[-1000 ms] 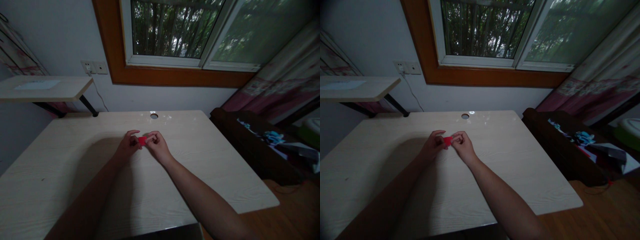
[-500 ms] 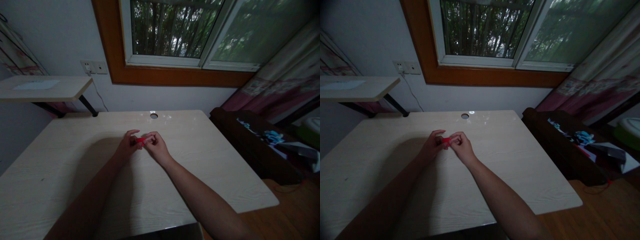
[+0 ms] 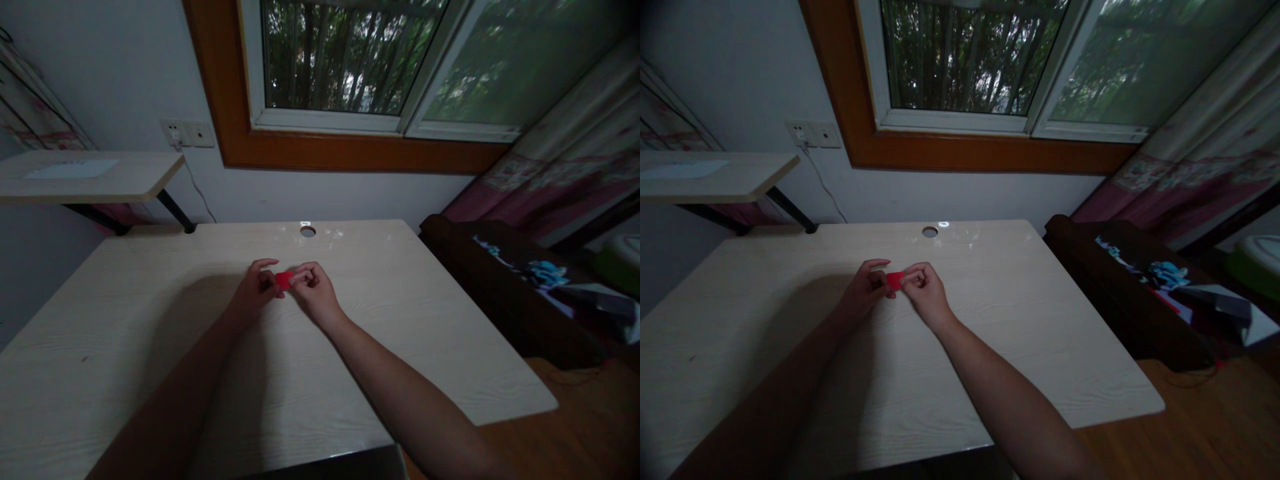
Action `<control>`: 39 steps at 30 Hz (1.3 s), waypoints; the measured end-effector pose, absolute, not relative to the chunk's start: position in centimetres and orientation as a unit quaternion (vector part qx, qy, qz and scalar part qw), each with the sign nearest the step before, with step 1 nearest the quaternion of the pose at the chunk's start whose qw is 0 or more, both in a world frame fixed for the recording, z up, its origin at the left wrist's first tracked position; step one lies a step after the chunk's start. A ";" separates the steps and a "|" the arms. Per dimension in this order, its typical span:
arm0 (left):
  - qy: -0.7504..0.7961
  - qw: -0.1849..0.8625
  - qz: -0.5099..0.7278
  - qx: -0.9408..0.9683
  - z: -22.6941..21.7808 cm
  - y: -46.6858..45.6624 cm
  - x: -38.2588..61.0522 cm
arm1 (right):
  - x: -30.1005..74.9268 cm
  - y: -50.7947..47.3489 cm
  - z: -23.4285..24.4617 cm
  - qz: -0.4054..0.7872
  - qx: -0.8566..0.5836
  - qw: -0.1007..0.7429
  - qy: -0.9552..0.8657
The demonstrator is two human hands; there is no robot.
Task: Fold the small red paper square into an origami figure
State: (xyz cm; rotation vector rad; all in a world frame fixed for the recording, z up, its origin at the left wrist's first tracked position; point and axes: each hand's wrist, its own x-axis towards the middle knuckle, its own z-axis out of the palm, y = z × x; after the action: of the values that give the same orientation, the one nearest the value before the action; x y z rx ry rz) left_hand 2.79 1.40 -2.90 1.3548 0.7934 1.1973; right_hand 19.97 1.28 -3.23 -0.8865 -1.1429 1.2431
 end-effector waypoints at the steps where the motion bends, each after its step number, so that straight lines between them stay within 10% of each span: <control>1: 0.333 0.552 0.508 0.571 -2.9 1.4 2.8 | 20.0 1.3 -3.3 0.533 -0.381 0.577 -0.488; 39: 0.467 0.481 0.418 0.613 -2.4 1.0 2.8 | 20.1 1.1 -3.1 0.510 -0.383 0.549 -0.540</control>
State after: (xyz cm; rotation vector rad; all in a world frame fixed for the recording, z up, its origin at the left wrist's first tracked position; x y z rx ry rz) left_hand 2.83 1.02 -2.35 1.4957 1.1380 1.0202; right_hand 20.14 1.11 -3.10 -0.9061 -1.2778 1.2078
